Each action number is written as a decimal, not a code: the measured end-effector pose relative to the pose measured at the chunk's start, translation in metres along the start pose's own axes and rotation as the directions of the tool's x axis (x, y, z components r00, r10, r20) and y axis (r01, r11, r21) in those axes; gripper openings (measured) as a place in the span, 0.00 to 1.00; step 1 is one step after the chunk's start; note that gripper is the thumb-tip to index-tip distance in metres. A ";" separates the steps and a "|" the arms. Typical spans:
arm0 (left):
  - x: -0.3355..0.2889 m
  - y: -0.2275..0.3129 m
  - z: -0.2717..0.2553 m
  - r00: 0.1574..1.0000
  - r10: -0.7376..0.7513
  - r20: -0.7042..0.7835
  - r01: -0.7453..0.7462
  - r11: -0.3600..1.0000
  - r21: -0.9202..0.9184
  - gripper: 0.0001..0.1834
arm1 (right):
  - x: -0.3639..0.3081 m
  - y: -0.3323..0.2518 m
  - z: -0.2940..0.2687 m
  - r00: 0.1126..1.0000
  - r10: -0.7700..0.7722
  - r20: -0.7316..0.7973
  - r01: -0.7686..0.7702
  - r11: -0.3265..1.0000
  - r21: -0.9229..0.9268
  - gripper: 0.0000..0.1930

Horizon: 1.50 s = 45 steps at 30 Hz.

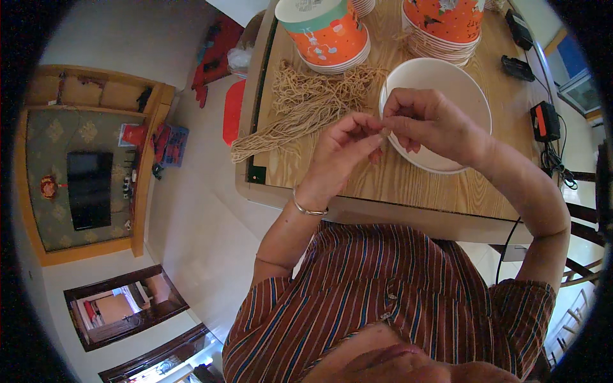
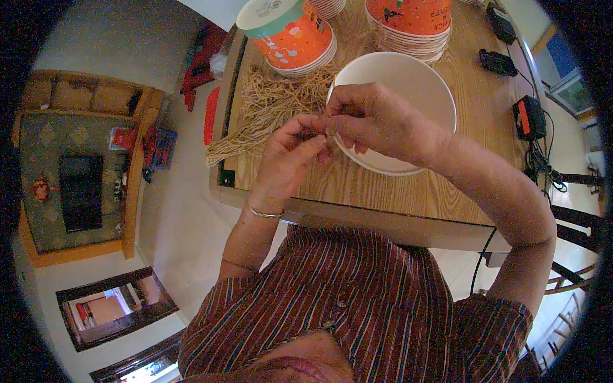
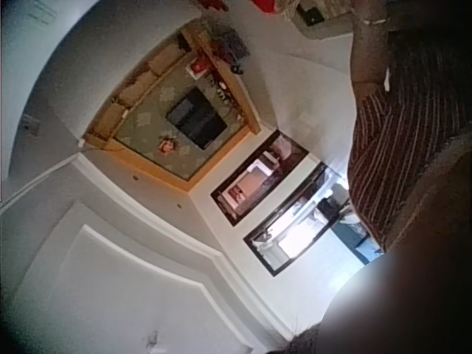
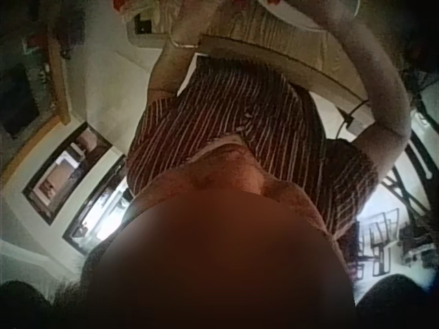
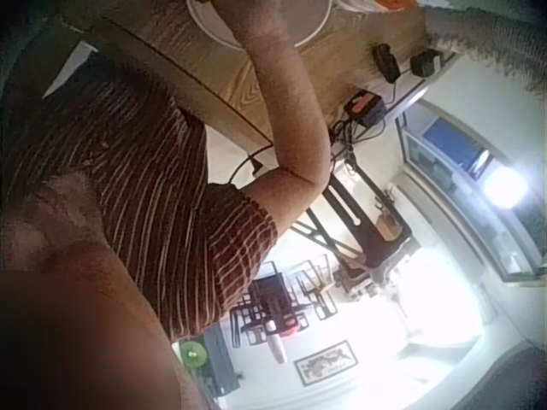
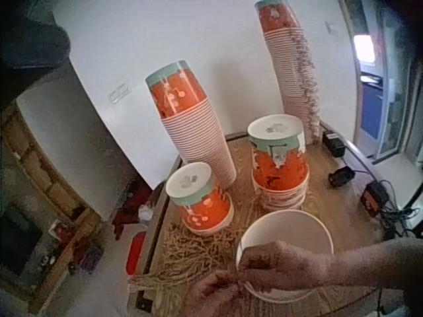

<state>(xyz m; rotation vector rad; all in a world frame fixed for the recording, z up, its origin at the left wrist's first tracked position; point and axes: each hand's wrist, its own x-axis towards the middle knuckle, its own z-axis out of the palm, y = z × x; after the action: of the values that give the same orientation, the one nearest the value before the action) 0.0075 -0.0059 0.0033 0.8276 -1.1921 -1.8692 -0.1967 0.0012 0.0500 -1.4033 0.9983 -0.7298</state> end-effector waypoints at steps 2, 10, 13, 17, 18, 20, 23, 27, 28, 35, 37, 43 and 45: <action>-0.001 -0.003 -0.002 0.998 0.050 0.024 -0.052 0.989 0.141 0.09 | 0.000 0.002 0.000 1.000 -0.007 0.000 0.007 1.000 0.013 0.07; -0.003 -0.005 0.004 0.984 0.178 0.020 -0.176 0.933 0.313 0.08 | 0.002 0.002 -0.003 0.999 0.041 0.002 -0.041 0.998 0.049 0.06; -0.003 -0.007 0.004 0.977 0.212 0.014 -0.203 0.911 0.359 0.08 | 0.001 0.001 -0.002 0.999 0.045 0.018 -0.046 0.997 0.066 0.06; -0.001 -0.010 0.002 0.959 0.282 0.033 -0.270 0.868 0.417 0.07 | 0.002 0.001 -0.002 0.999 0.038 0.017 -0.039 0.998 0.050 0.06; -0.002 -0.010 0.001 0.959 0.282 0.034 -0.270 0.868 0.417 0.07 | 0.001 0.002 -0.002 1.000 0.026 0.014 -0.027 0.999 0.041 0.06; -0.002 -0.011 0.001 0.971 0.240 0.010 -0.225 0.893 0.390 0.07 | 0.001 0.003 -0.001 1.000 0.011 -0.002 -0.011 1.000 0.019 0.06; -0.005 -0.010 0.003 0.983 0.182 -0.015 -0.169 0.941 0.293 0.07 | 0.000 0.002 0.000 1.000 -0.001 -0.017 0.001 1.000 -0.007 0.06; -0.006 -0.013 0.004 0.976 0.217 -0.022 -0.205 0.946 0.253 0.07 | -0.001 -0.001 0.002 1.000 0.002 -0.016 -0.002 1.000 -0.004 0.06; -0.006 -0.012 0.009 0.975 0.217 -0.048 -0.202 0.955 0.218 0.08 | -0.001 0.000 0.002 1.000 0.003 -0.018 -0.003 1.000 -0.004 0.06; -0.004 -0.023 0.003 0.952 0.307 0.005 -0.294 0.907 0.303 0.09 | 0.000 0.001 0.001 1.000 0.014 0.005 -0.014 0.999 0.038 0.05; -0.001 -0.026 0.002 0.938 0.347 0.013 -0.330 0.879 0.343 0.08 | 0.000 0.001 0.000 1.000 0.003 0.016 -0.004 0.999 0.054 0.05; -0.001 -0.027 0.001 0.942 0.334 0.020 -0.323 0.892 0.317 0.08 | 0.001 0.004 -0.001 1.000 0.008 0.022 -0.010 0.999 0.054 0.05; -0.001 -0.026 0.002 0.943 0.332 0.006 -0.317 0.895 0.313 0.07 | 0.000 0.004 -0.001 1.000 0.011 0.022 -0.013 0.998 0.063 0.05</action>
<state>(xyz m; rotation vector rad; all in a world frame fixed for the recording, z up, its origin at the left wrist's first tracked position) -0.0004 0.0037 -0.0202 0.7764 -1.5164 -1.4043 -0.1978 0.0007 0.0466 -1.3470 0.9582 -0.7295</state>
